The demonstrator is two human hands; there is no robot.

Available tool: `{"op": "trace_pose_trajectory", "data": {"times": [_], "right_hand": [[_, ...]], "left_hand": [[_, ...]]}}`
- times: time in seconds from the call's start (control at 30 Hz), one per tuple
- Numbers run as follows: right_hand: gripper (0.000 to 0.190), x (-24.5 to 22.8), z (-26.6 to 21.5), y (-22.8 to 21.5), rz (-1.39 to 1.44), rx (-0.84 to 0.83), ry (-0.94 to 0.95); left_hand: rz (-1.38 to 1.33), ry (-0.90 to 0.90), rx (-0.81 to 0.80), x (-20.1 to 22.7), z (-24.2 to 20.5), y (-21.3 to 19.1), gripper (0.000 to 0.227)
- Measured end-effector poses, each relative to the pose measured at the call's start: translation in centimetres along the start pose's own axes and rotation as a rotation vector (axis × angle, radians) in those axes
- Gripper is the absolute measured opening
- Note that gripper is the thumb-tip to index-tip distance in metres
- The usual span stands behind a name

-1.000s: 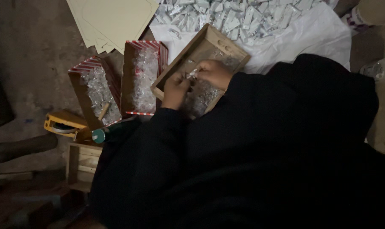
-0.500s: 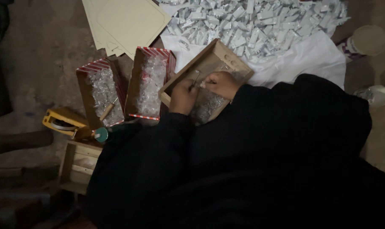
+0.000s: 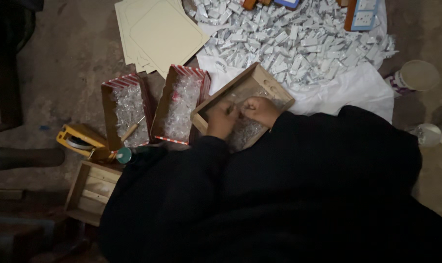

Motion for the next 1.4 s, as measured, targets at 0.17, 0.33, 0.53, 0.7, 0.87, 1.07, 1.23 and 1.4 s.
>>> {"op": "trace_pose_trajectory", "data": {"times": [0.17, 0.33, 0.53, 0.7, 0.87, 1.07, 1.23, 1.4], "right_hand": [[0.025, 0.5, 0.3, 0.6, 0.155, 0.019, -0.007], [0.025, 0.4, 1.0, 0.9, -0.021, 0.062, -0.064], [0.024, 3.2, 2.3, 0.1, 0.175, 0.141, 0.126], [0.031, 5.3, 3.2, -1.5, 0.275, 0.210, 0.141], [0.031, 5.6, 3.4, -0.7, 0.302, 0.214, 0.145], [0.022, 3.6, 2.6, 0.0, 0.106, 0.242, 0.098], [0.015, 1.2, 0.9, 0.8, -0.365, 0.317, -0.140], [0.015, 1.0, 0.5, 1.6, -0.347, 0.284, -0.138]], "left_hand": [[0.321, 0.129, -0.016, 4.2, -1.3, -0.8, 0.019], [0.355, -0.105, -0.063, 4.0, -1.0, -1.1, 0.019], [0.300, -0.032, -0.024, 3.2, -0.3, -1.1, 0.027], [0.332, 0.010, -0.222, 3.1, -0.8, -0.3, 0.027], [0.398, -0.063, -0.244, 3.2, -0.9, -0.6, 0.029], [0.477, -0.109, -0.279, 3.3, -0.9, -0.2, 0.030], [0.476, -0.080, -0.235, 3.3, -1.2, 0.0, 0.030], [0.501, -0.137, -0.267, 2.0, -1.7, 0.4, 0.032]]}}
Point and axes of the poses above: each hand's wrist, its own z-axis towards the middle knuckle, its own y-axis out of the palm, x = y × z, the point moved 5 cm from there along z, towards the middle knuckle, and after that the axes turned 1 degree about x, right-handed, at the moved point
